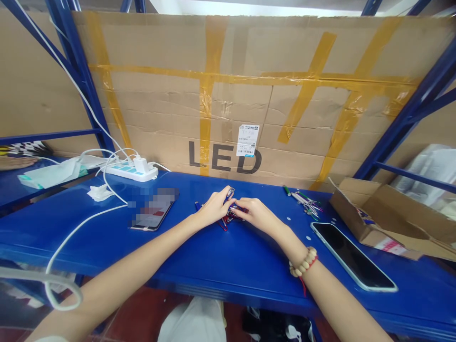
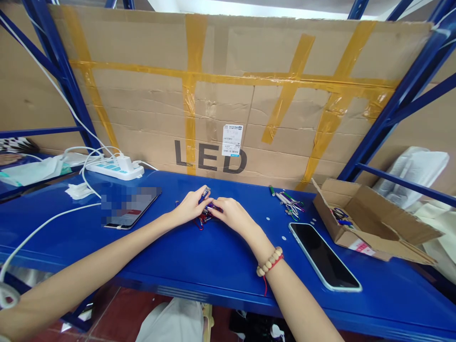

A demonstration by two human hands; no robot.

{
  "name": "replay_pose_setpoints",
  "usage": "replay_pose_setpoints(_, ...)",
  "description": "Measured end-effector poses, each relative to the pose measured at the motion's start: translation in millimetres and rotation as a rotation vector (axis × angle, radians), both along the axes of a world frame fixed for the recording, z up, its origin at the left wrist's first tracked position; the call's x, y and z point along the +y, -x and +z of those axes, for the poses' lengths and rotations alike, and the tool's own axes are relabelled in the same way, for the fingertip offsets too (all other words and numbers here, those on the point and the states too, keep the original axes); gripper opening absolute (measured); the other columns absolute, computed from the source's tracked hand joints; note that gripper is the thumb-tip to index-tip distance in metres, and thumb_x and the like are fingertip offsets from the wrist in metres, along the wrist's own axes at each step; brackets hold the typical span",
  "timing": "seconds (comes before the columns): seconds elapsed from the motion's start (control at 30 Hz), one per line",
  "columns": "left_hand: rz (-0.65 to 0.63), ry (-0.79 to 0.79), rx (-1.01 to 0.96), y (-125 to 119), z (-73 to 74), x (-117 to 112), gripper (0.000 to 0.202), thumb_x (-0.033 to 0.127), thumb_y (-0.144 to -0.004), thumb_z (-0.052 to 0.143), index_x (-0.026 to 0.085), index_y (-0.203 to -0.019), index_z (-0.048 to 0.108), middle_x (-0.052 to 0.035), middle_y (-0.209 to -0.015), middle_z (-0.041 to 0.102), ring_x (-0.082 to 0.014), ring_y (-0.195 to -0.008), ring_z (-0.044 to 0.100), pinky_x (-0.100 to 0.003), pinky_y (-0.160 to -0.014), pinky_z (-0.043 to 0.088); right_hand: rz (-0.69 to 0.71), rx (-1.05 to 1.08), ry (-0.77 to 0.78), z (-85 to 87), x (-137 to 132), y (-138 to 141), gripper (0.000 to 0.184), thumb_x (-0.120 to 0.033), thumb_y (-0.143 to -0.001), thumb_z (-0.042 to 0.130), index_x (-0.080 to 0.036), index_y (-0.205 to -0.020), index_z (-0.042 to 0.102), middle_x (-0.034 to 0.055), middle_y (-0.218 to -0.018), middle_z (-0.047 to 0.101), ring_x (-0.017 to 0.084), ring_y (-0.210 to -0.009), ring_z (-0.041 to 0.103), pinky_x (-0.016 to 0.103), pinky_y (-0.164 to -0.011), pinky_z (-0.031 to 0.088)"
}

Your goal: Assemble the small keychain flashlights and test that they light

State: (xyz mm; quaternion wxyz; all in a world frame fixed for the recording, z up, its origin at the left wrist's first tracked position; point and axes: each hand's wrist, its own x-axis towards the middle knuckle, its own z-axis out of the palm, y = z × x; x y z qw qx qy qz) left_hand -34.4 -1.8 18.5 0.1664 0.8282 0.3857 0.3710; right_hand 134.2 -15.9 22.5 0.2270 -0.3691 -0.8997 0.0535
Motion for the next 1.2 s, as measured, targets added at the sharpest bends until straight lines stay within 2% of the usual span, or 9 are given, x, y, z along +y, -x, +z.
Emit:
replay_pose_setpoints(0.1, -0.031, -0.005, 0.037, 3, -1.6, 3, 0.009, 0.024, -0.084, 0.04, 0.022, -0.076, 0.036, 0.0034, -0.065, 0.046, -0.012, -0.056, 0.043, -0.024, -0.057, 0.032, 0.017, -0.061, 0.002, 0.4, 0, 1, 0.022, -0.024, -0.09, 0.046, -0.014, -0.075, 0.058, 0.0042, -0.072, 0.058, 0.012, -0.065, 0.052, 0.022, -0.063, 0.036)
replay_pose_setpoints(0.33, 0.004, -0.006, 0.002, 0, 3.4, -1, 0.015, 0.025, -0.083, 0.043, 0.021, -0.071, 0.035, 0.0051, -0.061, 0.041, -0.0101, -0.054, 0.039, -0.023, -0.057, 0.032, -0.042, -0.109, -0.024, 1.9, -2, 4, 0.023, -0.023, -0.089, 0.047, -0.013, -0.071, 0.058, 0.0044, -0.067, 0.057, 0.011, -0.059, 0.048, 0.022, -0.059, 0.032)
replay_pose_setpoints(0.6, 0.031, 0.025, -0.113, -3, 9.8, -6, 0.021, 0.032, -0.083, 0.043, 0.02, -0.07, 0.033, 0.006, -0.061, 0.037, -0.0089, -0.054, 0.035, -0.022, -0.057, 0.031, -0.069, 0.078, -0.142, 1.2, 3, 1, 0.028, -0.025, -0.09, 0.043, -0.013, -0.072, 0.06, 0.0009, -0.06, 0.049, 0.009, -0.053, 0.042, 0.022, -0.054, 0.03)
replay_pose_setpoints(0.7, 0.037, 0.053, -0.163, -2, 7.7, -5, 0.025, 0.035, -0.081, 0.046, 0.02, -0.066, 0.032, 0.0063, -0.059, 0.035, -0.0086, -0.055, 0.034, -0.022, -0.056, 0.03, -0.105, 0.228, -0.256, 4.2, 5, -6, 0.029, -0.028, -0.091, 0.041, -0.013, -0.077, 0.062, 0.0031, -0.064, 0.052, 0.011, -0.057, 0.046, 0.023, -0.057, 0.034)
replay_pose_setpoints(0.83, -0.02, 0.124, -0.123, -5, 2.4, -4, 0.03, 0.027, -0.071, 0.051, 0.02, -0.057, 0.026, 0.0068, -0.054, 0.03, -0.0079, -0.054, 0.029, -0.022, -0.055, 0.028, -0.101, 0.366, -0.362, 6.7, 4, -9, 0.03, -0.03, -0.092, 0.039, -0.012, -0.092, 0.063, 0.0069, -0.074, 0.058, 0.013, -0.064, 0.053, 0.024, -0.063, 0.041)
replay_pose_setpoints(1.0, -0.089, 0.201, -0.118, -10, -1.8, -6, 0.028, 0.021, -0.067, 0.049, 0.019, -0.053, 0.025, 0.0075, -0.05, 0.029, -0.0066, -0.051, 0.026, -0.021, -0.051, 0.025, -0.05, 0.269, -0.393, 4.4, 0, -2, 0.034, -0.03, -0.094, 0.034, -0.012, -0.101, 0.062, 0.0078, -0.077, 0.059, 0.014, -0.067, 0.056, 0.024, -0.064, 0.045)
replay_pose_setpoints(1.2, -0.095, 0.28, -0.172, -9, -0.6, -6, 0.028, 0.022, -0.066, 0.048, 0.019, -0.052, 0.024, 0.0075, -0.05, 0.027, -0.0061, -0.05, 0.026, -0.021, -0.051, 0.024, -0.02, 0.174, -0.373, 4.0, 2, -6, 0.034, -0.031, -0.093, 0.035, -0.014, -0.106, 0.061, 0.0084, -0.081, 0.06, 0.015, -0.072, 0.059, 0.025, -0.066, 0.047)
